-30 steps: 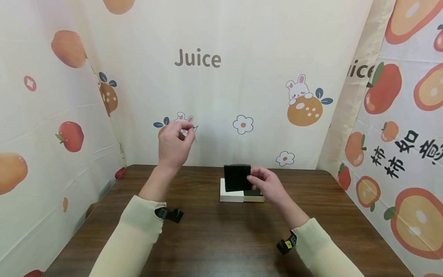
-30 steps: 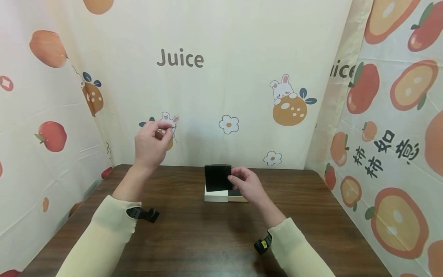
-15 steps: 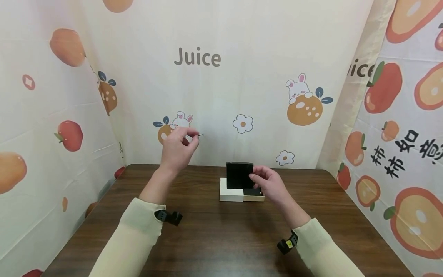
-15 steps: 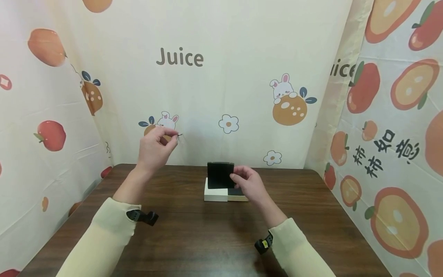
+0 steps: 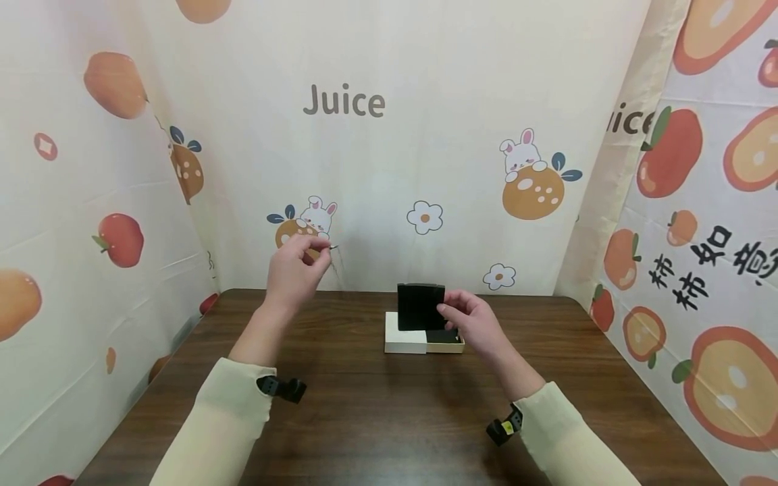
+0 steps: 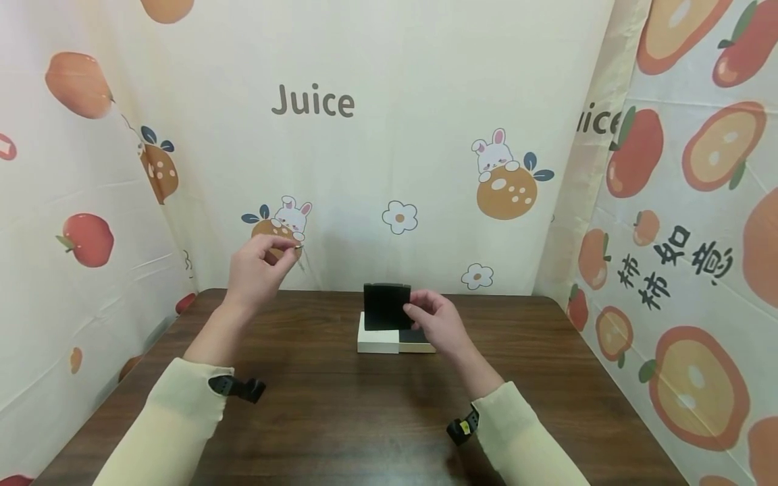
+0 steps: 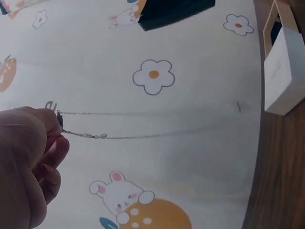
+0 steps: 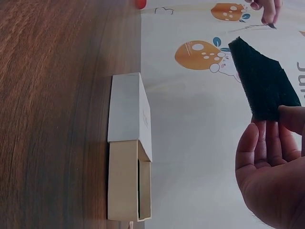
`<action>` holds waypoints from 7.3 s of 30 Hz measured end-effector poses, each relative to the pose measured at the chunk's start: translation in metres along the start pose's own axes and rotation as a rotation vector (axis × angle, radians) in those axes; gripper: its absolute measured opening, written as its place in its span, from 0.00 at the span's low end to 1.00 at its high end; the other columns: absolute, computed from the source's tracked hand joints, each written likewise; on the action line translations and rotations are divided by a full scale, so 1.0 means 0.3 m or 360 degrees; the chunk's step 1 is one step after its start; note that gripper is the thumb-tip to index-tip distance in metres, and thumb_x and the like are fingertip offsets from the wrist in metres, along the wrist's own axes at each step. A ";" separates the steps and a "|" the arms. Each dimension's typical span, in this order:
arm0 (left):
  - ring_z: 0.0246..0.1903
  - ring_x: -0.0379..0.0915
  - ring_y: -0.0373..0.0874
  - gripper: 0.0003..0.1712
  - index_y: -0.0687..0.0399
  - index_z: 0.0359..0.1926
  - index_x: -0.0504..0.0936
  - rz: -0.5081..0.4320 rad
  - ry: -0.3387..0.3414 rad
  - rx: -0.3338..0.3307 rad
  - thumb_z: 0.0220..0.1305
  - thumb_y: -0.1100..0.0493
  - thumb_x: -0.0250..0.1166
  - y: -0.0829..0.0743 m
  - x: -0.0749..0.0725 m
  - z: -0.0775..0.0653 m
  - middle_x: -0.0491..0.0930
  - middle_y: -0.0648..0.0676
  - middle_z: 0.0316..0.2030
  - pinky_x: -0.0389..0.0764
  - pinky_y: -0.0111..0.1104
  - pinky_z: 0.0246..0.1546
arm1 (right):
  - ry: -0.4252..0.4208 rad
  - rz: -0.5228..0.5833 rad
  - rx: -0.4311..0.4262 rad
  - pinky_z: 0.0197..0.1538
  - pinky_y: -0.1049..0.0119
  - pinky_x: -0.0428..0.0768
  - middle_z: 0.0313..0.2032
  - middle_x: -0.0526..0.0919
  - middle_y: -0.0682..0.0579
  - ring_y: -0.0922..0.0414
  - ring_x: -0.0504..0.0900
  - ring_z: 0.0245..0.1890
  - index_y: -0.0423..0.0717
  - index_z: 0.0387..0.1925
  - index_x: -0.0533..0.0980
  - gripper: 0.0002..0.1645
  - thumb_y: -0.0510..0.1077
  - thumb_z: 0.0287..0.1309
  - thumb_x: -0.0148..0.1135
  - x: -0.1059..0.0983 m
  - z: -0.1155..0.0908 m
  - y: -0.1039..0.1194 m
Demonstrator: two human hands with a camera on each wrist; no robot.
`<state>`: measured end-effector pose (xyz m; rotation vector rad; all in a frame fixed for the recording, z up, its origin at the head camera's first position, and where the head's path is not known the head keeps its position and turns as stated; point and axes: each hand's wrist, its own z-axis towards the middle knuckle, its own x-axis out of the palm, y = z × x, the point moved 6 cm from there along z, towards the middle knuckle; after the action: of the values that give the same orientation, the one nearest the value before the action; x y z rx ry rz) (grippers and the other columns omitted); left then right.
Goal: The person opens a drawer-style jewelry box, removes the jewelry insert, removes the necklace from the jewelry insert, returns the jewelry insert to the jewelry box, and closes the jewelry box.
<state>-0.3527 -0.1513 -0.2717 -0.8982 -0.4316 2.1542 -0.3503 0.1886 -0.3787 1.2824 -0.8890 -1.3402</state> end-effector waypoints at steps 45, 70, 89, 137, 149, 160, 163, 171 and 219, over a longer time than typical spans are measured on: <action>0.45 0.84 0.59 0.10 0.63 0.50 0.90 0.0212 0.0359 -0.0349 0.76 0.62 0.66 0.346 0.054 -0.156 0.89 0.64 0.47 0.88 0.54 0.53 | 0.0028 -0.0013 -0.0004 0.48 0.67 0.87 0.46 0.82 0.50 0.55 0.80 0.45 0.34 0.57 0.78 0.16 0.43 0.79 0.65 -0.002 -0.009 0.009; 0.39 0.79 0.49 0.06 0.58 0.43 0.91 0.0398 0.1163 -0.0702 0.76 0.62 0.67 0.548 0.137 -0.288 0.87 0.57 0.40 0.84 0.43 0.42 | 0.0012 -0.0020 0.0000 0.49 0.65 0.88 0.47 0.82 0.51 0.55 0.80 0.45 0.34 0.58 0.78 0.17 0.43 0.79 0.65 -0.005 -0.011 0.007; 0.38 0.81 0.51 0.11 0.61 0.47 0.89 0.0582 0.1114 -0.0615 0.73 0.58 0.67 0.546 0.139 -0.292 0.88 0.59 0.42 0.84 0.47 0.39 | 0.0012 0.0013 -0.0015 0.46 0.68 0.87 0.45 0.83 0.54 0.56 0.80 0.44 0.36 0.56 0.79 0.13 0.42 0.79 0.64 -0.010 -0.002 -0.004; 0.78 0.71 0.56 0.27 0.51 0.75 0.81 0.0138 0.1353 0.0132 0.80 0.65 0.63 0.159 0.595 -0.385 0.71 0.56 0.81 0.76 0.51 0.77 | -0.0025 -0.0001 0.0091 0.47 0.68 0.87 0.45 0.81 0.54 0.55 0.81 0.43 0.38 0.56 0.79 0.14 0.45 0.80 0.63 -0.044 0.014 -0.048; 0.78 0.71 0.54 0.26 0.52 0.75 0.81 0.0095 0.1335 0.0035 0.80 0.64 0.64 0.165 0.600 -0.377 0.70 0.56 0.80 0.76 0.49 0.76 | -0.0084 0.0008 0.0173 0.49 0.67 0.88 0.44 0.81 0.55 0.55 0.80 0.42 0.40 0.57 0.79 0.14 0.45 0.80 0.63 -0.064 0.052 -0.069; 0.79 0.70 0.54 0.26 0.54 0.75 0.80 0.0072 0.1342 0.0021 0.79 0.66 0.64 0.167 0.609 -0.379 0.70 0.57 0.81 0.76 0.49 0.77 | -0.0156 0.0013 0.0210 0.47 0.70 0.87 0.43 0.82 0.57 0.61 0.80 0.41 0.38 0.55 0.79 0.14 0.44 0.80 0.64 -0.095 0.090 -0.114; 0.78 0.71 0.54 0.26 0.54 0.74 0.81 0.0067 0.1337 0.0024 0.79 0.66 0.63 0.162 0.608 -0.375 0.70 0.57 0.80 0.76 0.49 0.76 | -0.0177 0.0006 0.0226 0.48 0.69 0.88 0.43 0.83 0.57 0.61 0.81 0.43 0.37 0.57 0.79 0.15 0.44 0.80 0.64 -0.102 0.098 -0.126; 0.78 0.71 0.54 0.26 0.54 0.74 0.81 0.0062 0.1337 0.0025 0.80 0.66 0.63 0.153 0.598 -0.371 0.70 0.58 0.80 0.77 0.48 0.76 | -0.0173 -0.0109 0.0260 0.57 0.62 0.88 0.53 0.83 0.49 0.57 0.80 0.49 0.36 0.64 0.78 0.21 0.47 0.82 0.61 -0.120 0.105 -0.154; 0.80 0.68 0.53 0.27 0.52 0.76 0.79 0.0013 0.1340 -0.0086 0.80 0.65 0.63 0.155 0.602 -0.381 0.68 0.56 0.82 0.74 0.49 0.78 | -0.0208 -0.0511 0.0560 0.48 0.63 0.84 0.59 0.82 0.34 0.46 0.82 0.48 0.35 0.62 0.81 0.20 0.46 0.82 0.59 -0.144 0.109 -0.314</action>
<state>-0.3800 -0.0446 -0.4606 -1.7076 -0.0541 1.5735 -0.4038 0.2442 -0.4554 1.6780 -1.0770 -1.5784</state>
